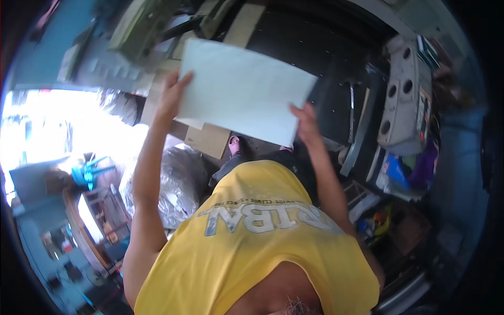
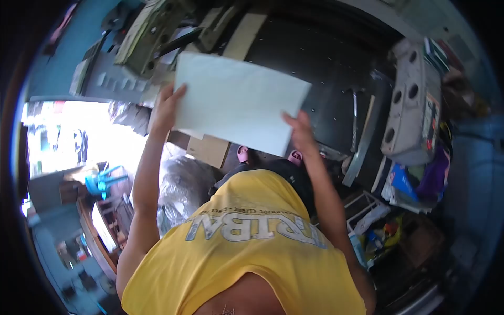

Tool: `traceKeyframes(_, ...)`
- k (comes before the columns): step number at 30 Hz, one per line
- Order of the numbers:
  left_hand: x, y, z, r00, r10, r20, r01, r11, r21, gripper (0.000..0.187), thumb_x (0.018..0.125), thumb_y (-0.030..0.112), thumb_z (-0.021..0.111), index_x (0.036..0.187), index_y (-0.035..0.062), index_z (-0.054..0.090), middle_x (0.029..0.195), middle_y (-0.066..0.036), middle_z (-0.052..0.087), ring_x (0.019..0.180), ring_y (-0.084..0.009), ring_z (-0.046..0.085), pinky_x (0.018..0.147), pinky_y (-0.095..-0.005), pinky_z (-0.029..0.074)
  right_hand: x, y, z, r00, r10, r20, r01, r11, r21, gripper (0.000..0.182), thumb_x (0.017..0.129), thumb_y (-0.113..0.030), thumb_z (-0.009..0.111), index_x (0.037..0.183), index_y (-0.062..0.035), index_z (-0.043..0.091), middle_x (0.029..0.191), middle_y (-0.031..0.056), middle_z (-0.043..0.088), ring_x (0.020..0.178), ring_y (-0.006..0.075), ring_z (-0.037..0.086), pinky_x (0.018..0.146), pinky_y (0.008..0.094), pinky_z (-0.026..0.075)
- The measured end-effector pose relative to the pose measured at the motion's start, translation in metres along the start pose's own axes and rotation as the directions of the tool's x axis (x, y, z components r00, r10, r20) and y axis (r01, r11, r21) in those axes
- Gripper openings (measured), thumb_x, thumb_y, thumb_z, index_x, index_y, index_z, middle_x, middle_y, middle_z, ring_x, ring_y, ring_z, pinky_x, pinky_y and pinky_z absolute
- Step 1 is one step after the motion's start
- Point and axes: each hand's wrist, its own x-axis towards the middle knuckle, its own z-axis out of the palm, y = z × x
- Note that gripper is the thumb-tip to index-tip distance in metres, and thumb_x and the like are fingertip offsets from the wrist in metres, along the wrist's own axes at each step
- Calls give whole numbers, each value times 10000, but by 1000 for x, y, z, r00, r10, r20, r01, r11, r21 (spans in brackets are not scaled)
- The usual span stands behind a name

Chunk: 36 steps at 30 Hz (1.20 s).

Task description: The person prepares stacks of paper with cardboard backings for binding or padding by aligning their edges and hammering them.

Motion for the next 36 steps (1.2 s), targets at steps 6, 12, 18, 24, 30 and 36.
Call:
traceKeyframes(6, 87, -153, -120, 977, -210, 49, 214, 969, -120, 422, 971, 276, 615, 1311, 32, 564, 1210, -108, 628, 1065, -211, 622, 903, -352, 523, 82, 110, 84, 984, -63, -164, -10, 911, -413, 349, 851, -121, 702, 1149, 35, 610, 957, 102, 687, 823, 183, 642, 748, 343, 536)
traceKeyframes(12, 190, -245, -206, 990, -126, 68, 78, 873, 481, 424, 954, 285, 623, 1276, 13, 583, 1212, -145, 643, 1095, -275, 622, 893, -402, 516, 58, 99, 97, 908, -351, -227, 54, 638, -768, 222, 846, -120, 691, 1049, -41, 649, 799, 90, 685, 715, 203, 668, 655, 341, 535)
traceKeyframes(18, 136, -161, -119, 631, 742, 225, -420, 83, 904, 334, 897, 261, 704, 1136, 31, 661, 1078, -174, 679, 1004, -360, 637, 859, -459, 511, -119, 87, -36, -19, -669, -743, -324, 707, -628, 410, 855, -223, 747, 1134, -6, 538, 991, 127, 604, 809, 186, 590, 742, 322, 503)
traceKeyframes(24, -10, -101, 150, 220, 603, 766, -971, 210, 114, 218, 809, 24, 655, 1019, 84, 658, 1077, -117, 647, 1047, -330, 597, 890, -429, 506, -211, 52, -149, 298, 58, -953, 212, 969, 125, 304, 876, -195, 740, 1055, 2, 594, 918, 112, 655, 757, 184, 661, 676, 324, 561)
traceKeyframes(30, -108, -98, 373, -193, 429, 883, -979, -17, -205, 383, 841, 253, 706, 1169, 71, 629, 1238, -112, 581, 1150, -299, 529, 940, -419, 450, -236, -2, -163, 424, -72, -903, 197, 980, 15, 145, 890, -132, 702, 958, -33, 618, 784, 52, 661, 648, 147, 665, 635, 291, 570)
traceKeyframes(36, -134, -106, 457, -114, 513, 851, -992, -99, -73, 538, 852, 300, 682, 1326, 79, 558, 1345, -113, 522, 1211, -285, 489, 992, -432, 403, -256, -36, -184, 524, -105, -845, 199, 980, 1, 180, 865, -113, 704, 961, -1, 600, 811, 80, 663, 626, 169, 677, 634, 302, 584)
